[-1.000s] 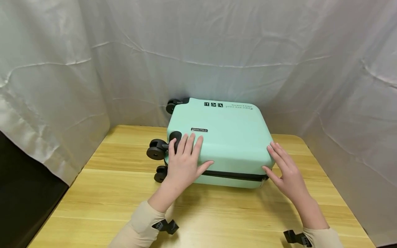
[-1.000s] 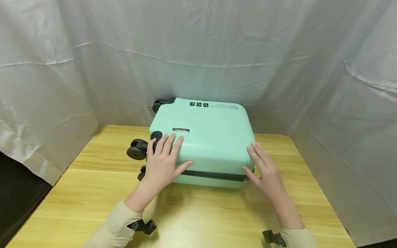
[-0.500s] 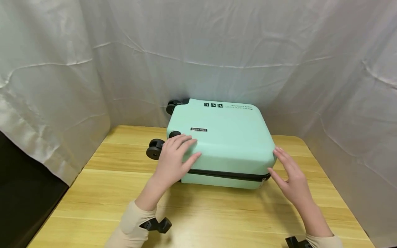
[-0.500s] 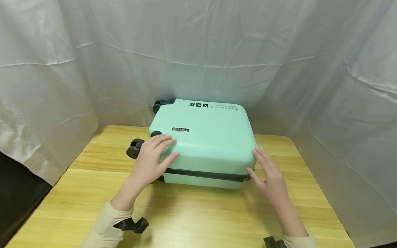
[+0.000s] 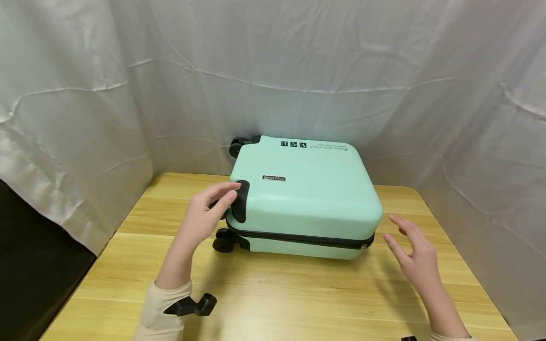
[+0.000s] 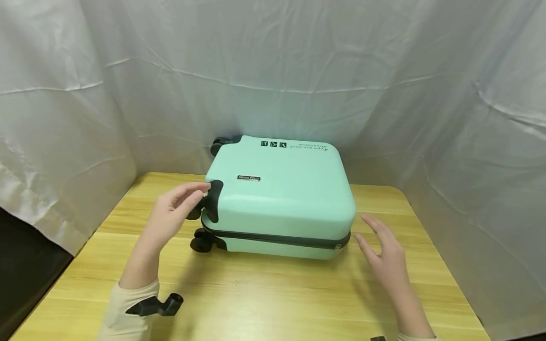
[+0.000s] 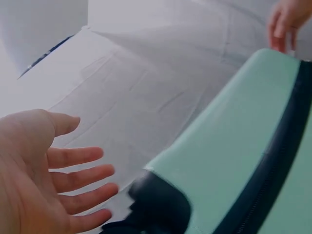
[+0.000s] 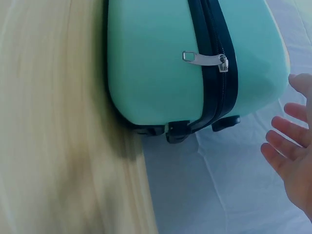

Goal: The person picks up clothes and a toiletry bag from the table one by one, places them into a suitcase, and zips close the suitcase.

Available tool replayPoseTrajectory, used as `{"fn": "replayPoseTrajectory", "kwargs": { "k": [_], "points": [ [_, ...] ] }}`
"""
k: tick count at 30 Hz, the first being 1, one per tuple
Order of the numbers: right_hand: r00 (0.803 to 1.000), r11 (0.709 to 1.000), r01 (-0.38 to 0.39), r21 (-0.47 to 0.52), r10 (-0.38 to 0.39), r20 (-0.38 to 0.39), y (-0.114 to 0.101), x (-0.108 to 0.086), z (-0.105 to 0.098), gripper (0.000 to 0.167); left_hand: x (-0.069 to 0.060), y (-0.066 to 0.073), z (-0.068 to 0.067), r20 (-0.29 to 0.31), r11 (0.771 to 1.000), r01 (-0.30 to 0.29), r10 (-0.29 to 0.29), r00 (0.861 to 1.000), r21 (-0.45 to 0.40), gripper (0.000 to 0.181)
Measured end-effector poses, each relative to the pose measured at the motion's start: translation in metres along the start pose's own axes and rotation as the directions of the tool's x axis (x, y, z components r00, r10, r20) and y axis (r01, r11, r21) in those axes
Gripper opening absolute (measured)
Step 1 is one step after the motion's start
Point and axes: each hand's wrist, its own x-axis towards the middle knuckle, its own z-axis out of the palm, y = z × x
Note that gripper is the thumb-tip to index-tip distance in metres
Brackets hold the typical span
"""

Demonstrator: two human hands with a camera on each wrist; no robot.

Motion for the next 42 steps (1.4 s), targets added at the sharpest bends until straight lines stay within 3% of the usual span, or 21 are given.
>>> {"fn": "replayPoseTrajectory", "kwargs": {
  "k": [3, 6, 10, 14, 18, 19, 21, 25, 28, 30, 32, 36, 42],
  "points": [
    [0.996, 0.996, -0.085, 0.035, 0.084, 0.032, 0.001, -0.004, -0.003, 0.045, -0.001, -0.003, -0.012, 0.041, 0.99, 0.052, -0.047, 0.998, -0.127, 0.037],
    [0.983, 0.982, -0.17, 0.083, 0.164, 0.079, 0.003, -0.008, -0.005, 0.039, -0.002, -0.009, -0.024, 0.062, 0.976, 0.052, -0.039, 0.997, -0.212, 0.041],
    [0.943, 0.944, -0.308, 0.123, 0.285, 0.175, 0.004, -0.013, -0.007, 0.032, -0.004, -0.017, -0.037, 0.036, 0.97, 0.032, -0.024, 0.999, -0.24, 0.042],
    [0.852, 0.876, -0.465, 0.127, 0.403, 0.335, 0.005, -0.017, -0.007, 0.035, -0.004, -0.024, -0.048, 0.033, 0.945, 0.031, -0.021, 0.999, -0.327, 0.039],
    [0.753, 0.815, -0.565, 0.126, 0.447, 0.484, 0.006, -0.018, 0.0, 0.041, -0.005, -0.029, -0.055, 0.071, 0.901, 0.044, -0.014, 0.997, -0.432, 0.038],
    [0.728, 0.804, -0.583, 0.113, 0.456, 0.512, 0.007, -0.019, 0.002, 0.042, -0.004, -0.03, -0.055, 0.072, 0.904, 0.041, -0.011, 0.997, -0.426, 0.038],
    [0.682, 0.781, -0.617, 0.101, 0.465, 0.565, 0.006, -0.021, 0.005, 0.045, -0.003, -0.032, -0.053, 0.06, 0.931, 0.033, -0.012, 0.998, -0.364, 0.039],
    [0.609, 0.731, -0.676, 0.094, 0.482, 0.63, 0.003, -0.023, 0.011, 0.05, 0.003, -0.036, -0.041, 0.026, 0.994, 0.019, -0.016, 1.0, -0.107, 0.037],
    [0.568, 0.694, -0.713, 0.105, 0.482, 0.667, 0.001, -0.025, 0.016, 0.052, 0.007, -0.038, -0.03, 0.026, 0.996, -0.003, 0.001, 1.0, 0.086, 0.039],
    [0.551, 0.67, -0.731, 0.13, 0.468, 0.691, 0.001, -0.027, 0.02, 0.054, 0.01, -0.04, -0.023, 0.026, 0.976, -0.056, 0.051, 0.998, 0.212, 0.043],
    [0.551, 0.654, -0.735, 0.179, 0.423, 0.719, 0.003, -0.028, 0.023, 0.056, 0.012, -0.042, -0.017, 0.027, 0.941, -0.116, 0.113, 0.993, 0.317, 0.048],
    [0.562, 0.582, -0.747, 0.323, 0.292, 0.774, 0.013, -0.034, 0.031, 0.054, 0.014, -0.047, -0.01, 0.029, 0.837, -0.259, 0.28, 0.96, 0.483, 0.055],
    [0.502, 0.353, -0.843, 0.407, 0.243, 0.83, 0.014, -0.033, 0.033, 0.047, 0.016, -0.055, -0.006, 0.074, 0.672, -0.398, 0.456, 0.887, 0.624, 0.064]
  ]
}}
